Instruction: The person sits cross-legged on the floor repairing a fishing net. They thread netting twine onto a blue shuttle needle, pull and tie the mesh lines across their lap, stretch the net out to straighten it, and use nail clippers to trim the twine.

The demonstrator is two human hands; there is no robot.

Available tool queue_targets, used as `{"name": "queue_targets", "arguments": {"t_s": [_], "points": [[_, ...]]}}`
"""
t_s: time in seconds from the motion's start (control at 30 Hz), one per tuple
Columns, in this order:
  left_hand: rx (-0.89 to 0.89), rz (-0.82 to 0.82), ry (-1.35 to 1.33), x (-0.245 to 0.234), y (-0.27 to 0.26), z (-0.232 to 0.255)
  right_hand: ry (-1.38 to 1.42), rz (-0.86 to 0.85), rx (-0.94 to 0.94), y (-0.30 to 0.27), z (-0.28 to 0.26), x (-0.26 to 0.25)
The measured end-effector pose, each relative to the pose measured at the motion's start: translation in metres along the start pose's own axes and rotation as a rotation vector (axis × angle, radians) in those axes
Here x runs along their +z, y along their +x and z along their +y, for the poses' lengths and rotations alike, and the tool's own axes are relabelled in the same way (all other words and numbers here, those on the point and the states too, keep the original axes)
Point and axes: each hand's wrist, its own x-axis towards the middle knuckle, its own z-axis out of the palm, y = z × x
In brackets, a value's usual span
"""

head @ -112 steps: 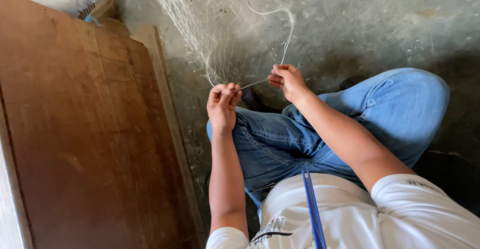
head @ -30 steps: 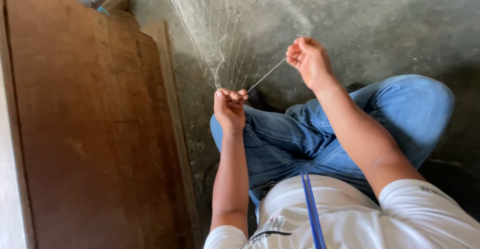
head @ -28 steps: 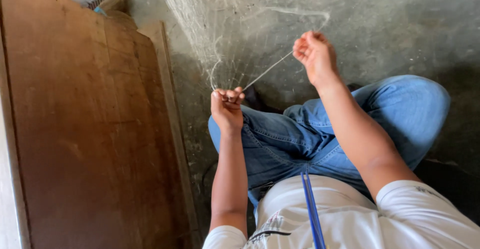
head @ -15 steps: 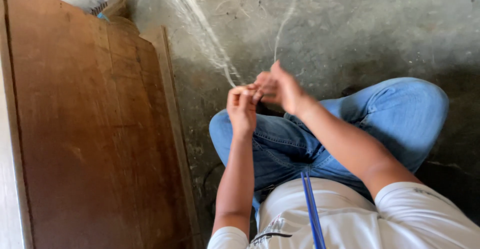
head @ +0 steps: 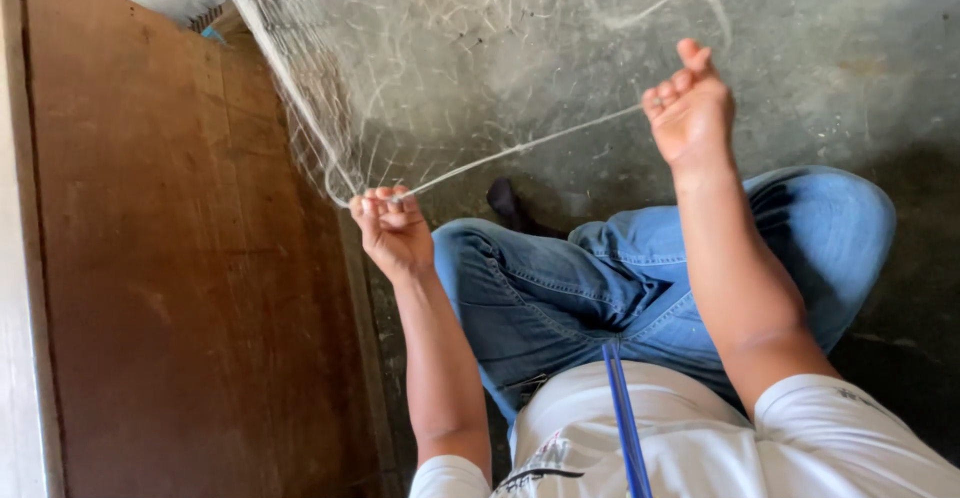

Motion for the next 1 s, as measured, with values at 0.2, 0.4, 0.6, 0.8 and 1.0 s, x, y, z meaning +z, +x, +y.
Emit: {"name": "queue_targets", "arguments": {"t_s": [0.2, 0.4, 0.6, 0.8, 1.0], "points": [[0.132, 0.114, 0.204, -0.031, -0.009, -0.007, 0.024, -0.004, -0.067, 0.012, -0.008, -0.018], [0.189, 0.153, 0.317, -0.036, -0.013, -0.019, -0.183, 0.019, -0.112, 0.024, 0.004, -0.026], [0.102, -0.002, 0.422, -0.029, -0.021, -0.024, -0.14, 0.035, -0.083, 0.036, 0.033, -0.029], [0.009, -0.075, 0.391, -0.017, -0.036, -0.048, -0.34, -0.146, 0.396, -0.058, 0.122, 0.031], [-0.009, -0.048, 0.408, -0.014, -0.047, -0.043, -0.332, -0.495, 0.504, -0.077, 0.189, 0.044]]}}
